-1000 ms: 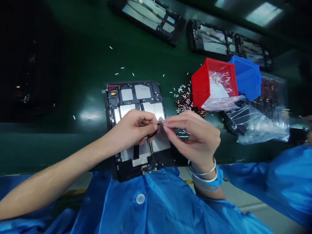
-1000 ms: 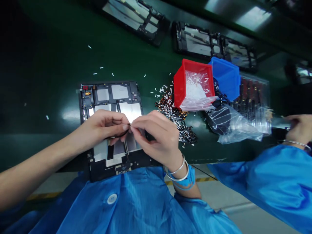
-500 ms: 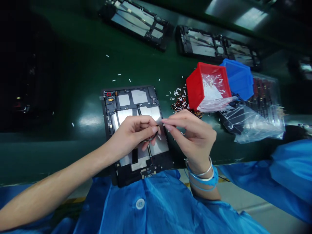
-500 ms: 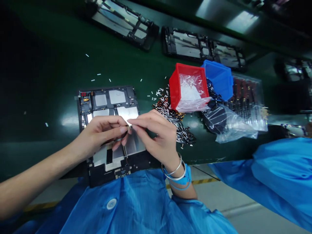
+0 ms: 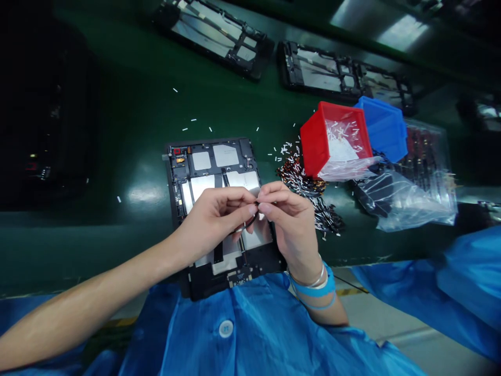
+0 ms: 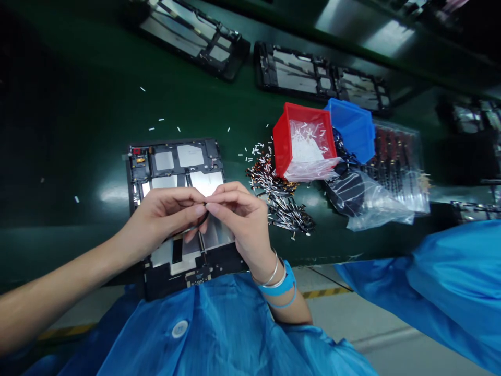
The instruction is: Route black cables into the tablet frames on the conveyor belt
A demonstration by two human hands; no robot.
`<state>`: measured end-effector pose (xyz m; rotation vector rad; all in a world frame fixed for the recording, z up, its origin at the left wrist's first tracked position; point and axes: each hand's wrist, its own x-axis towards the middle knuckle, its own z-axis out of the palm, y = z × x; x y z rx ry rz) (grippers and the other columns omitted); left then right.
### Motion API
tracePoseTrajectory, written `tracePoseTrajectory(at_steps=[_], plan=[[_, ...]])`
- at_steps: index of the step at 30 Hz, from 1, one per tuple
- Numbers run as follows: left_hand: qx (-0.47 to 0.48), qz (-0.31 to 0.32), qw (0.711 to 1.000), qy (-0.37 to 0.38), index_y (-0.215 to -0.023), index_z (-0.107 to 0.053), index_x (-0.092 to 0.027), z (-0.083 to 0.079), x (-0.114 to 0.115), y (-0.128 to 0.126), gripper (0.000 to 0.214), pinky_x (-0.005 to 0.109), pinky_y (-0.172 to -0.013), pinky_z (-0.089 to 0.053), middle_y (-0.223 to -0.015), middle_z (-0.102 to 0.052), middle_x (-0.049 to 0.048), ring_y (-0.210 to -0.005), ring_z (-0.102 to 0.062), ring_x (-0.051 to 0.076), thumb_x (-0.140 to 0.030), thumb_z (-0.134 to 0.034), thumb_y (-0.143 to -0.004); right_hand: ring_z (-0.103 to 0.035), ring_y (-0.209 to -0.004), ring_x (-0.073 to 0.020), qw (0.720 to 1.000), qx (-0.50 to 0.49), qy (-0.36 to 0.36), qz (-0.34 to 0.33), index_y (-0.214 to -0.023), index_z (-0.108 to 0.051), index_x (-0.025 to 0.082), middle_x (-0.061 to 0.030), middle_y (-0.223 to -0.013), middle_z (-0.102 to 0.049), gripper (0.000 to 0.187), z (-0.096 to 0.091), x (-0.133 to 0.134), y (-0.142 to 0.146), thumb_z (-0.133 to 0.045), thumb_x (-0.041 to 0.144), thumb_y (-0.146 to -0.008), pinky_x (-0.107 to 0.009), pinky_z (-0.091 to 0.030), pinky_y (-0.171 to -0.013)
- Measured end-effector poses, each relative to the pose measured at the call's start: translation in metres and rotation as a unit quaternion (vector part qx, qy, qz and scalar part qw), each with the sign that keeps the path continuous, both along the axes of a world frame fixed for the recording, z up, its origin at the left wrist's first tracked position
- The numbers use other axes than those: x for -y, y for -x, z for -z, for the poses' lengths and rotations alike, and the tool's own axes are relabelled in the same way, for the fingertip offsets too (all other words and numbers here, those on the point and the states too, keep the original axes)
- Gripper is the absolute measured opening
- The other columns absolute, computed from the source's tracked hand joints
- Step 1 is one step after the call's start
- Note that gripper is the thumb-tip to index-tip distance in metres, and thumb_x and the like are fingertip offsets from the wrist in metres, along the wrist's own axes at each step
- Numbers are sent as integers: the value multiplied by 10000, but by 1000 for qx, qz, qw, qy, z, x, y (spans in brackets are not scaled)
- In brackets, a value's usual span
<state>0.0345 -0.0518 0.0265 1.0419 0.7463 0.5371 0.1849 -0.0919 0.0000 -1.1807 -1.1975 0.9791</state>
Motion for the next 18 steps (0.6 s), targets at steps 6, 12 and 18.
tracePoseTrajectory(at_steps=[6,12,18], plan=[[-22,-9,999,-46,-712,-570,-144,-1,2,-1,133,162,-406,-381,-572,-562,-20,-439,-481,59,-199,-543,-829,-621,-732,-108,999,-41,9,4,-765,-669,226,8,-810,-622,97,0,1,4,-641,134,-756,-226,-522,-556],[-92,-12,974,-207,-728,-617,-146,-1,2,2,162,178,-461,-368,-570,-566,-31,-463,-471,57,-164,-523,-858,-605,-720,-108,1000,-11,15,-15,-789,-624,216,7,-813,-611,45,-1,0,1,-630,174,-777,-237,-529,-574],[-141,-60,915,-373,-769,-662,-161,4,6,4,161,178,-546,-409,-659,-651,-7,-576,-562,78,-122,-530,-853,-587,-721,-110,1000,-21,-2,-8,-796,-610,216,11,-810,-604,43,0,1,5,-630,178,-788,-244,-519,-594]])
